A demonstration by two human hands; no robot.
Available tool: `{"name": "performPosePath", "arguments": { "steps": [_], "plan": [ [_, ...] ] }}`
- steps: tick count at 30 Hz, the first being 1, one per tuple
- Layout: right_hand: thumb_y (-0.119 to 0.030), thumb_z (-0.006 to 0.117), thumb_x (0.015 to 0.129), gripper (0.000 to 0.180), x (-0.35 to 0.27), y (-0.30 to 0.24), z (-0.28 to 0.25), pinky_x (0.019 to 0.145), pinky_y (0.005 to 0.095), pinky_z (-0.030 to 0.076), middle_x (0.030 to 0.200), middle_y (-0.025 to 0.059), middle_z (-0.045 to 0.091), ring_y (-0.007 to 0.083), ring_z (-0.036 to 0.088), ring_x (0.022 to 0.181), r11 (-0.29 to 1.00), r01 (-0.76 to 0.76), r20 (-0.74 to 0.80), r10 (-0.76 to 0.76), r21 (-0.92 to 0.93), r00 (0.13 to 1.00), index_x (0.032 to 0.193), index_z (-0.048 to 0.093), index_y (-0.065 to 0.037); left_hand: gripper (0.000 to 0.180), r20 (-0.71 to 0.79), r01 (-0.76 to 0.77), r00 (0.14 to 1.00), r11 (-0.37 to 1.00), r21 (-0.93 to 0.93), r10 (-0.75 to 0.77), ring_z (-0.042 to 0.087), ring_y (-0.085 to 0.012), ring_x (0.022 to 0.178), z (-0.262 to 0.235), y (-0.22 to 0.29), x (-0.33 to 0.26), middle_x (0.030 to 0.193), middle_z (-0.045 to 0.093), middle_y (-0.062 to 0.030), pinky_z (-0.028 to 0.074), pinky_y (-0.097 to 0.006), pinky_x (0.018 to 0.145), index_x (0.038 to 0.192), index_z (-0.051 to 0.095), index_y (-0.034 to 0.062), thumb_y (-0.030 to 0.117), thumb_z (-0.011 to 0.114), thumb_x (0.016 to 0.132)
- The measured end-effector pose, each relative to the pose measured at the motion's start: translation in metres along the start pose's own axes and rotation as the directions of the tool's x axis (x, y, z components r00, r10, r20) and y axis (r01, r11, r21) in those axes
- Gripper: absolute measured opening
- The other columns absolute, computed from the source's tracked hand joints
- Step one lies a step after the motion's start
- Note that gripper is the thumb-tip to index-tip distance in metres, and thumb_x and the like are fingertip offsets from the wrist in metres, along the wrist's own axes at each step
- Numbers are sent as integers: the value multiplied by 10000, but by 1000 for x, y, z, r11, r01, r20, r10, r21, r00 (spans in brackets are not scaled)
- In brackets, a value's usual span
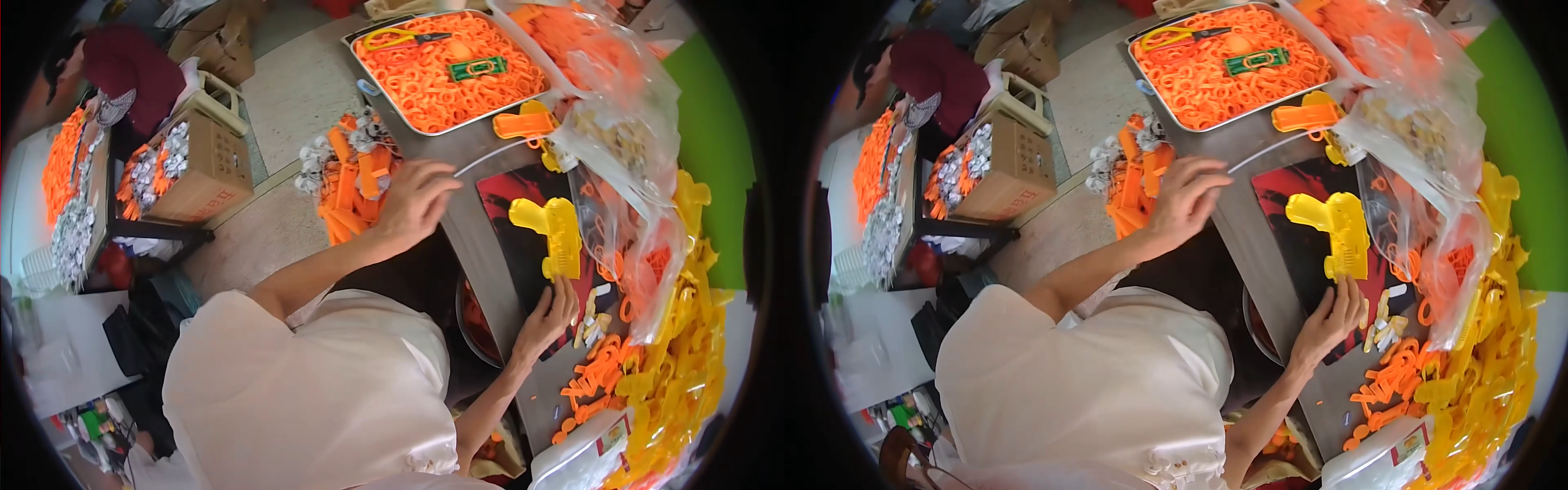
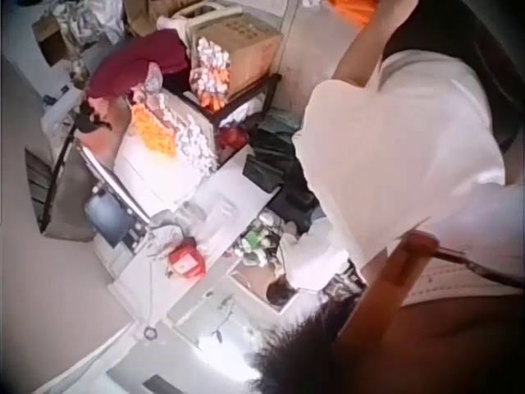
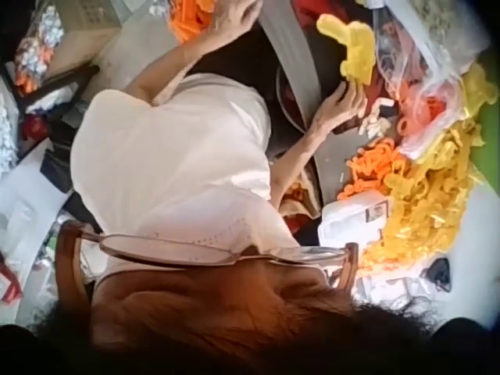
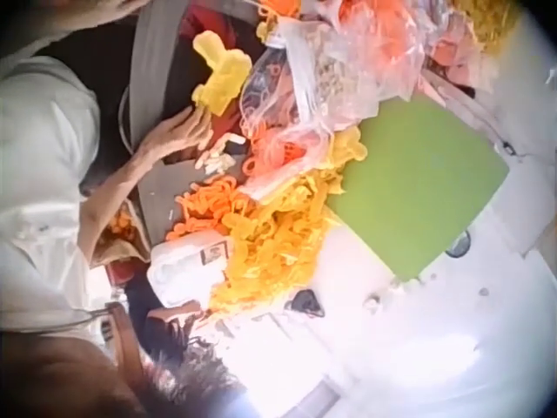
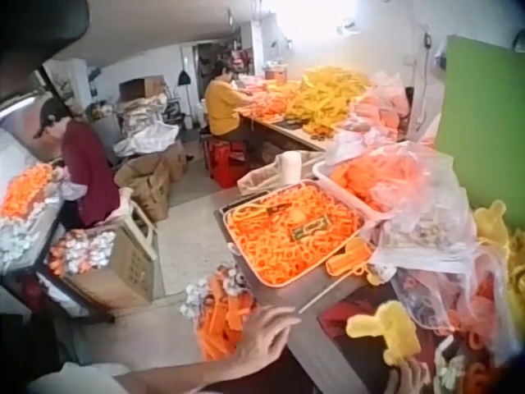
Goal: Assembling plastic toy guns and organizing them on a factory workbench.
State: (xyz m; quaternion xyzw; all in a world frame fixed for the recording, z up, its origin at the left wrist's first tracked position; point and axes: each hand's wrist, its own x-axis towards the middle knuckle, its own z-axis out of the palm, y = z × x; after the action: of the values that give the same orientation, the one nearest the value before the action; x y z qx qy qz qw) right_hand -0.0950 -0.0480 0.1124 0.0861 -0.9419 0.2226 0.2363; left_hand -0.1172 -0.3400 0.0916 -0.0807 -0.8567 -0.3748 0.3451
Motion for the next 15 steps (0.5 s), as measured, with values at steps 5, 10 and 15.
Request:
{"name": "performPosePath", "arguments": {
  "steps": [5,10,15],
  "plan": [
    [-52,609,932,230,0,-7,-2,974,390,442,1157,113,642,272,562,1110,998,-63,-78,64,23,995,1157,649,-31,239,-269,378,905,912,160,-329,585,-302,989,-49,-104,-45,1015,642,-106,439,-395,885,972,637,61,-74,601,777],
    [-33,611,928,180,-4,0,0,941,375,460,1066,92,681,254,602,1031,998,-36,-130,42,48,991,1094,678,-20,361,22,457,873,835,306,-486,602,-344,1001,-53,-207,-26,1050,654,-151,451,-423,900,1150,640,57,122,687,799],
    [-20,602,928,168,-5,0,-1,917,362,468,1022,87,696,247,617,989,998,-40,-156,45,38,987,1073,687,-18,733,368,529,667,760,378,-648,610,-306,1049,-55,-237,-8,1132,660,-158,466,-391,926,1347,532,16,373,770,753]
  ]
}}
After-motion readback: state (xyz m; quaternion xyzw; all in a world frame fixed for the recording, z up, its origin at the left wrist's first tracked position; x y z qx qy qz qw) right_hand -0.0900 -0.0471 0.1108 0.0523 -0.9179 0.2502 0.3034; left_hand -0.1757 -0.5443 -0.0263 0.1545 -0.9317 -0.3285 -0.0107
